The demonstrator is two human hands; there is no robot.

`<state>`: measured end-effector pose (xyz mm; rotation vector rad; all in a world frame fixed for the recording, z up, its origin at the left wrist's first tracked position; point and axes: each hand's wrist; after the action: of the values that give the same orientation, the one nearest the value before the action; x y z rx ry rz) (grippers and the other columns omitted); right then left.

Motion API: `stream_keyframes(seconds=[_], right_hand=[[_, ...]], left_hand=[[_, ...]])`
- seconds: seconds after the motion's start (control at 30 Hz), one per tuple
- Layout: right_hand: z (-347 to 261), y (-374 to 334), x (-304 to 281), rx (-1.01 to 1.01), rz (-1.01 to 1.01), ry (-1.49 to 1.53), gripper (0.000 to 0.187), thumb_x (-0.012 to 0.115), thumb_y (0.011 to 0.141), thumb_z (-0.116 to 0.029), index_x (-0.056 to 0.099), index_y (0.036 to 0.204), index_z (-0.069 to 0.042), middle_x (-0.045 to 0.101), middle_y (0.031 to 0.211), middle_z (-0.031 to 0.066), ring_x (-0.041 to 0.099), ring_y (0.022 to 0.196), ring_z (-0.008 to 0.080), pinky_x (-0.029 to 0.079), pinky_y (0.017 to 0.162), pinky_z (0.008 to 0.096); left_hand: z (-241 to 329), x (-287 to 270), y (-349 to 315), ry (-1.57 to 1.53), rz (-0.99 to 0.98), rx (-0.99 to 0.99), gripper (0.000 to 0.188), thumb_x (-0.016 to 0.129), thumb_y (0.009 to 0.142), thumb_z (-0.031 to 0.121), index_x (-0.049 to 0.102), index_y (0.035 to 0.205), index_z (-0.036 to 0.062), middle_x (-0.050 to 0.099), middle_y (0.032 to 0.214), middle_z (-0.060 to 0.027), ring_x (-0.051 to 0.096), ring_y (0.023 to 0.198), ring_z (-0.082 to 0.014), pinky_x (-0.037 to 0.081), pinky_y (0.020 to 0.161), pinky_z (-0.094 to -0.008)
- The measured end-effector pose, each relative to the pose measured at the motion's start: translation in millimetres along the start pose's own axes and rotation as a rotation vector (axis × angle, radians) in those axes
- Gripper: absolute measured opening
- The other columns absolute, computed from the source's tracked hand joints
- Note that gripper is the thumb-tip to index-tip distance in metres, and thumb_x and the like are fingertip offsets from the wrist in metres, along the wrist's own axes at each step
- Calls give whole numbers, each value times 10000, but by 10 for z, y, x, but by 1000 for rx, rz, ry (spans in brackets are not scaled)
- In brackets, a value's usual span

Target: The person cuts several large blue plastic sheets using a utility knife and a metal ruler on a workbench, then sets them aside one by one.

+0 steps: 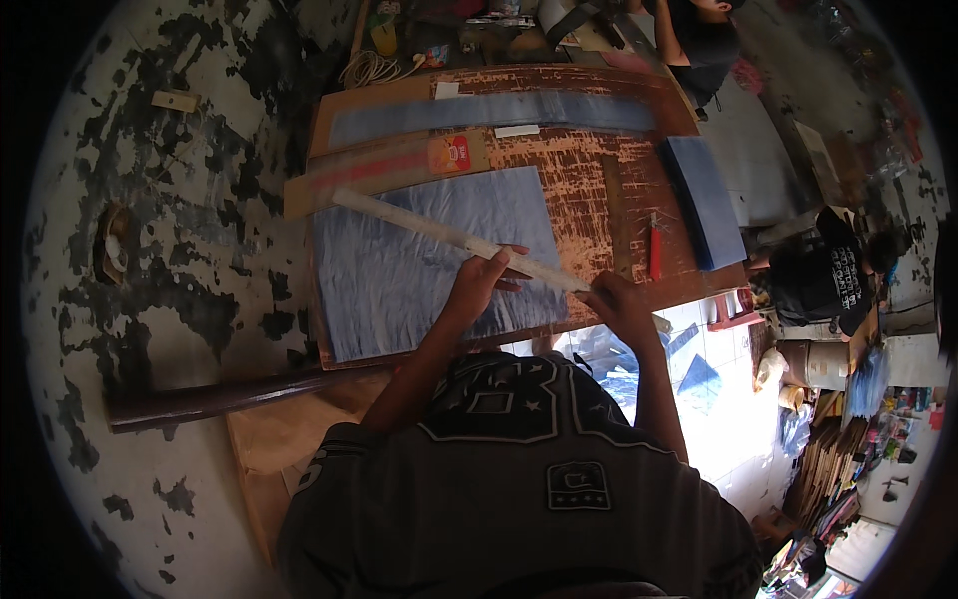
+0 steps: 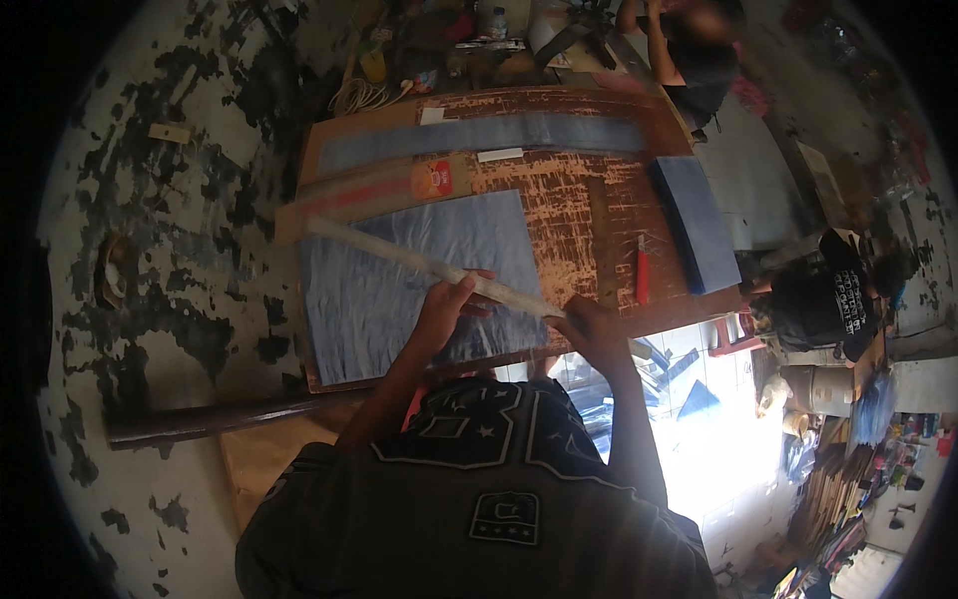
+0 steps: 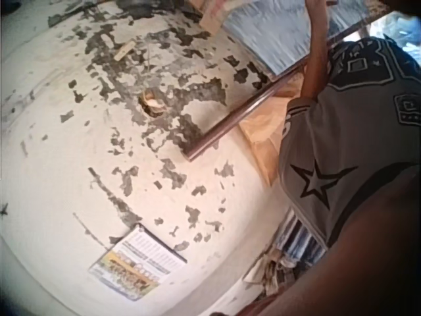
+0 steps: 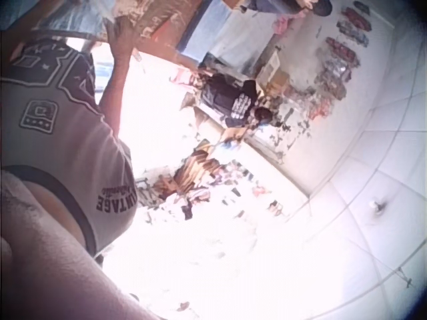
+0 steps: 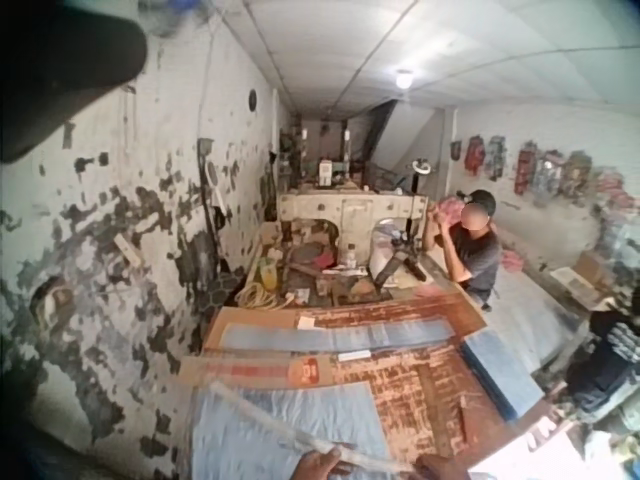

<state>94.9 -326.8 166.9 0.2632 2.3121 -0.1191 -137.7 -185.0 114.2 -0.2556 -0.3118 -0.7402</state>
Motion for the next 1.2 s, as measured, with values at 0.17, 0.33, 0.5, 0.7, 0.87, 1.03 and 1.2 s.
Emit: stream_keyframes(seconds=[0.17,0.33,0.5,0.7,0.87,1.03,1.2], right_hand=[[-505,142,69,-42,-53,204,235,689,924,-235,611,958,-16,604,734,63,549,647,121,429,577,306],[-723,134,2,95,-130,489,232,644,951,-215,605,1067,-18,614,765,60,605,722,117,483,657,299],[-1038,-50,80,-262,-213,295,197,603,929,-203,607,1046,-44,661,779,114,681,759,275,518,680,373],[-1221,-152,116,-330,-270,83,209,595,929,-173,597,1088,-38,647,893,115,661,866,252,519,731,353],[-1256,-111,-113,-257,-259,160,224,591,932,-152,585,1120,-28,633,997,119,639,954,221,512,770,331],[-1297,-133,-416,-170,-239,232,243,588,936,-130,573,1151,-19,619,1100,124,617,1042,190,506,808,309],[-1182,-111,-116,-330,-167,155,250,606,917,-119,571,1144,-22,623,1091,108,632,1010,198,512,799,313]], left_hand=[[388,154,-38,752,-227,96,400,539,996,363,676,1030,-11,688,843,-132,685,754,-255,546,697,-323],[1036,504,-242,1027,-240,594,248,710,851,249,705,818,3,679,727,-122,669,635,-264,531,604,-325],[1625,885,-237,1025,-217,1270,243,797,740,217,630,711,42,662,715,-85,644,567,-194,496,477,-301],[1958,1322,-136,984,-328,1463,261,803,713,206,600,692,43,638,732,-74,616,549,-159,459,439,-258],[1879,1464,-43,971,-428,1522,274,808,699,214,591,677,47,636,741,-73,610,558,-148,445,435,-245],[1775,1216,108,1064,-426,1554,267,806,686,205,584,659,60,630,744,-64,606,569,-136,442,445,-236],[1857,1363,153,1008,-403,1554,271,801,691,201,570,655,64,608,734,-48,601,574,-129,439,447,-226]])
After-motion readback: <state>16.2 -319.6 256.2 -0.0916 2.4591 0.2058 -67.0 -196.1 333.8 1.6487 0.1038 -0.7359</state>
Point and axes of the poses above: each hand's wrist, its own y-axis towards the middle knuckle, its own x-axis out of the palm, z = x × y
